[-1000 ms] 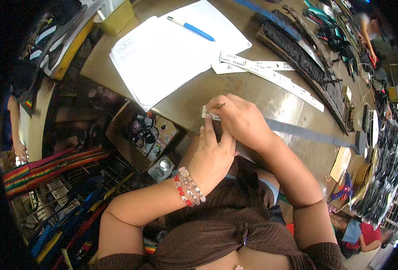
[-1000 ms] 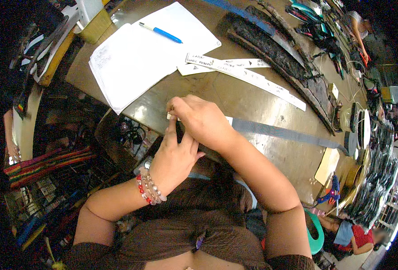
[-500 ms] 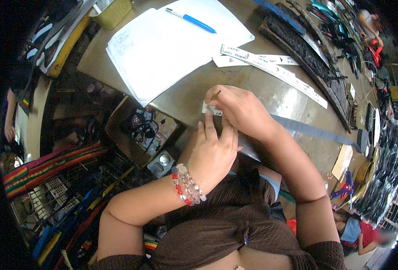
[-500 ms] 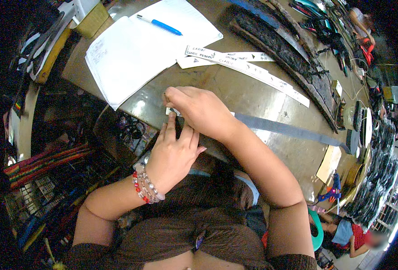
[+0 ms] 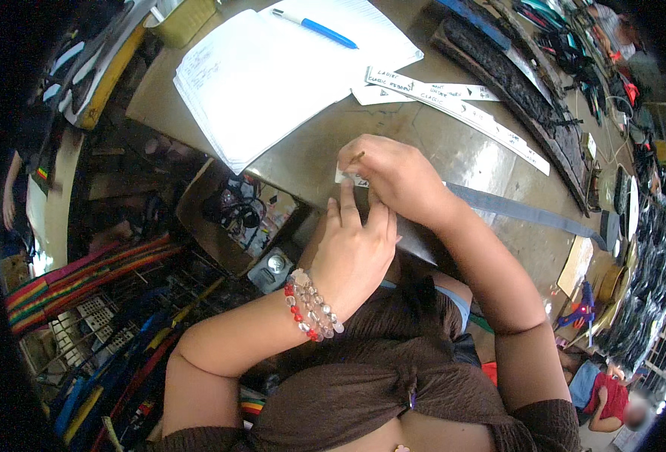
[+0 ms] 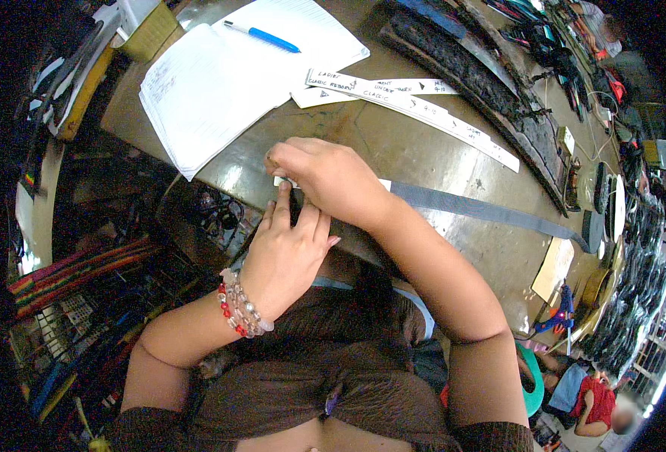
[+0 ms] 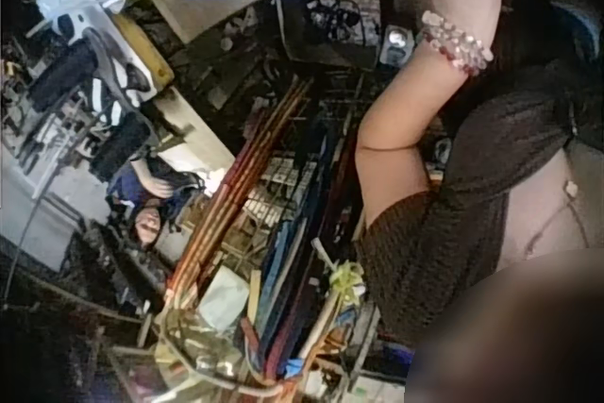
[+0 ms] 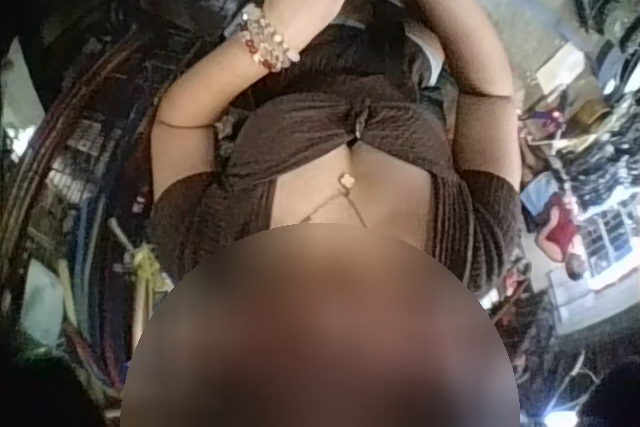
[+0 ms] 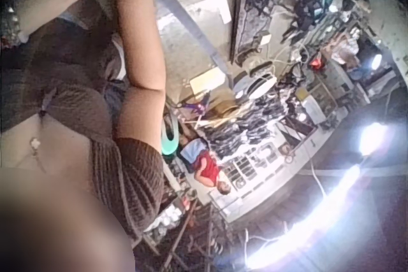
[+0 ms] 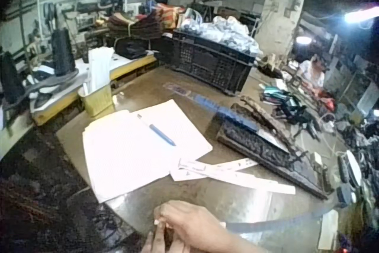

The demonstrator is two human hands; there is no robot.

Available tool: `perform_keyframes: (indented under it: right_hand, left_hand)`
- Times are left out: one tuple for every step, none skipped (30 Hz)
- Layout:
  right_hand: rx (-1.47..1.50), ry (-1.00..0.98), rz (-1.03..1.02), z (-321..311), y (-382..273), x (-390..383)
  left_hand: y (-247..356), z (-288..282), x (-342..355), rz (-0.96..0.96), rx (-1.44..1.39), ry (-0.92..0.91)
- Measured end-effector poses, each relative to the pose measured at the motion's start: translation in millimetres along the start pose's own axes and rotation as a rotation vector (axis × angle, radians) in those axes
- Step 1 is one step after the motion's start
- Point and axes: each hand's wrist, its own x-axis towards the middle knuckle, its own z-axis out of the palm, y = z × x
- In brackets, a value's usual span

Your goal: The person measures a long strip of dark fabric using a ruler and a pen, marking specific points along its length. They then use a small pointed tool to make indentations at the marked spots and write notes on a piece of paper.

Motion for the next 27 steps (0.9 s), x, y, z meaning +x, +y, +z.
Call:
perform_keyframes:
  right_hand:
    - [0.016, 0.014, -0.019, 1, 0, -1]
    - [0.032, 0.018, -0.028, 3, 1, -1]
    - [0.054, 0.028, -0.058, 3, 0, -1]
    - [0.052, 0.021, -0.027, 4, 1, 0]
    - [0.055, 0.023, -0.015, 4, 0, 0]
    - [0.055, 0.031, 0.011, 4, 0, 0]
    - [0.063, 0.043, 0.000, 5, 0, 0]
    - [0.070, 0.056, 0.001, 4, 0, -1]
    - [0.078, 0.047, 0.004, 4, 0, -1]
    - [0.082, 0.026, -0.001, 3, 0, -1]
    - [0.090, -0.016, -0.001, 2, 1, -1]
    - [0.101, -0.025, -0.015, 1, 2, -1]
    - [0.343, 0.041, 0.161, -2, 3, -2]
    - [0.583, 0.140, 0.321, -4, 5, -1]
    - [0.831, 0.232, 0.453, -7, 7, -1]
    - [1.045, 0.423, 0.459, -14, 11, -1]
    - [1.130, 0.569, 0.425, -21, 15, -2]
    - [1.195, 0.722, 0.441, -29, 17, -7]
    - [1.106, 0.743, 0.468, -38, 19, -15]
    - [1.026, 0.769, 0.494, -46, 19, -25]
    - [0.881, 0.695, 0.538, -54, 18, -38]
    - [0.775, 0.638, 0.569, -58, 17, -50]
    - [0.680, 0.571, 0.560, -59, 17, -62]
    - [0.562, 0.520, 0.637, -59, 17, -73]
    - [0.475, 0.466, 0.633, -55, 16, -82]
    - [0.394, 0.378, 0.638, -52, 16, -89]
    - [0.301, 0.354, 0.488, -48, 16, -94]
  left_hand:
    - [0, -1, 0, -0.002, -0.010, -0.007]
    - [1, -1, -1, -0.007, -0.021, -0.013]
    - [1, -2, -2, -0.013, -0.032, -0.020]
    - [2, -4, -2, -0.019, -0.027, -0.017]
    - [3, -5, -3, -0.022, -0.021, -0.016]
    - [3, -6, -3, -0.022, -0.014, -0.013]
    - [3, -7, -3, -0.031, -0.019, -0.023]
    - [4, -8, -3, -0.043, -0.024, -0.033]
    - [4, -9, -3, -0.055, -0.030, -0.041]
    - [4, -9, -3, -0.054, -0.028, -0.041]
    - [4, -9, -4, -0.053, -0.026, -0.043]
    - [4, -9, -4, -0.054, -0.026, -0.026]
    - [4, -9, -4, -0.053, -0.031, -0.024]
    - [4, -9, -4, -0.054, -0.037, 0.001]
    - [4, -9, -3, -0.055, -0.043, 0.030]
    - [4, -9, -3, -0.049, -0.026, 0.025]
    - [4, -9, -2, -0.043, -0.012, 0.018]
    - [3, -10, -1, -0.033, 0.007, -0.013]
    - [3, -10, 0, -0.021, -0.019, 0.015]
    - [1, -11, 3, -0.007, -0.041, 0.024]
    - [1, -12, 6, 0.015, -0.050, 0.003]
    - [0, -12, 9, 0.018, -0.073, 0.006]
    - [-1, -13, 12, 0.030, -0.081, -0.022]
    - [-1, -13, 15, 0.037, -0.085, -0.008]
    - [0, -13, 18, 0.060, -0.061, 0.038]
    - [2, -13, 21, 0.062, -0.051, 0.010]
    - [4, -13, 23, 0.058, -0.037, -0.005]
